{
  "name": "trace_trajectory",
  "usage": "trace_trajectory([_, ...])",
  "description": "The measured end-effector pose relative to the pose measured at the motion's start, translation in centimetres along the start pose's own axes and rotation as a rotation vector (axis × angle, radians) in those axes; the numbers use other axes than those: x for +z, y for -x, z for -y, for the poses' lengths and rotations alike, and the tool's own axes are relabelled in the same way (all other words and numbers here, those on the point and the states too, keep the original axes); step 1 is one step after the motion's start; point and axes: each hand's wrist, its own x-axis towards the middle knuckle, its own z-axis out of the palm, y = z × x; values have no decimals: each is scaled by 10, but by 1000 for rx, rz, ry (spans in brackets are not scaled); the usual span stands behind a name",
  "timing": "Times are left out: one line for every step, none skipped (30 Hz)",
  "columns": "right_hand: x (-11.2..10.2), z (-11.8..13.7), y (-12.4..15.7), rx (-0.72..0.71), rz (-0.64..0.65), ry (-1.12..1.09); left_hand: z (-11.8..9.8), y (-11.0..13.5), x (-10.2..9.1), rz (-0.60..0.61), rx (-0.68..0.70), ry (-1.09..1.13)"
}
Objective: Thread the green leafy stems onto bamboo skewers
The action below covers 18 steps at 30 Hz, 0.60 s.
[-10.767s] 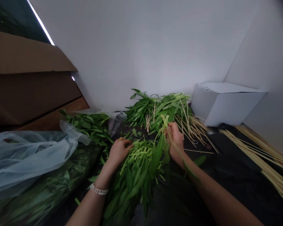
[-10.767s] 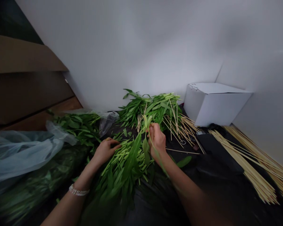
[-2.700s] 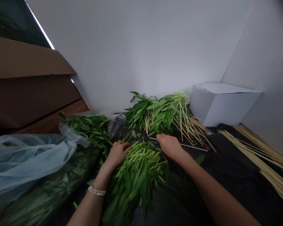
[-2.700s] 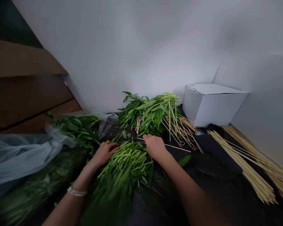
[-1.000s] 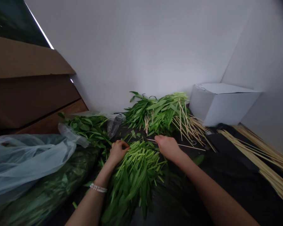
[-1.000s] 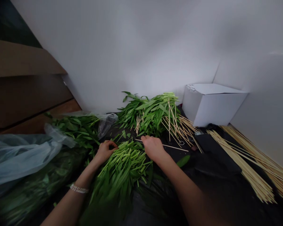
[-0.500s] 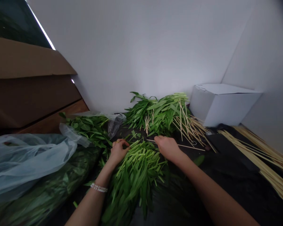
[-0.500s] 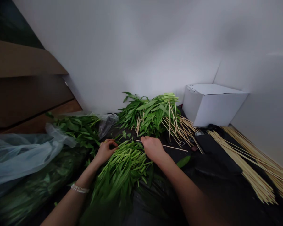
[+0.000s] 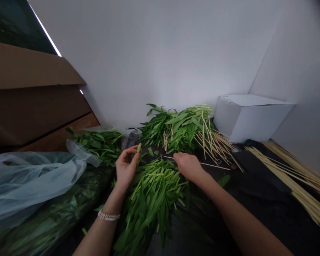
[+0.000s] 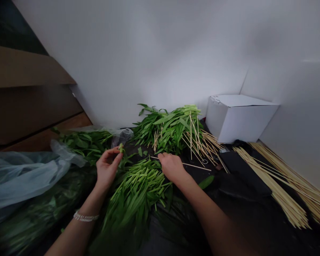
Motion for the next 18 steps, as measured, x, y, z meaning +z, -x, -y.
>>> trace_trajectory([0,0,0,0,-8,-8,-1,-1,0,-13,-25,76])
trace_trajectory([0,0,0,1,-21,-15,-2,-2,0,-24,-47,141])
trace_trajectory([0,-1,0,3,-39,-20,-2,-3,-1,-29,-68,196])
trace_trajectory([1,-1,0,7,-59,-23,-3,-5,-2,-29,-90,247])
trace_trajectory([2,-2,-1,13,-81,-27,-3,-6,-4,-22,-117,298])
trace_trajectory([3,-2,-1,19,-105,-31,-2,-7,-5,-10,-153,352])
trace_trajectory([4,-3,-1,20,-129,-38,-2,-8,-6,11,-200,405])
trace_trajectory([5,-3,-2,17,-151,-46,-1,-8,-7,40,-255,452])
trace_trajectory([6,-3,-2,8,-172,-55,-1,-8,-7,73,-309,488])
trace_trajectory([7,-3,-2,-6,-192,-64,-1,-7,-6,102,-356,514])
trace_trajectory([7,-3,-1,-26,-212,-72,0,-6,-5,125,-392,527])
trace_trajectory([7,-2,-1,-50,-233,-78,0,-5,-4,143,-416,531])
trace_trajectory([7,-1,0,-76,-253,-81,0,-4,-2,159,-429,530])
trace_trajectory([7,0,1,-103,-272,-81,1,-3,0,171,-437,528])
trace_trajectory([7,1,2,-129,-288,-78,2,-2,2,183,-445,525])
trace_trajectory([7,3,3,-153,-302,-71,2,-1,3,194,-455,521])
trace_trajectory([8,5,4,-174,-318,-61,3,0,5,204,-467,519])
trace_trajectory([9,6,4,-191,-337,-50,4,1,6,209,-478,518])
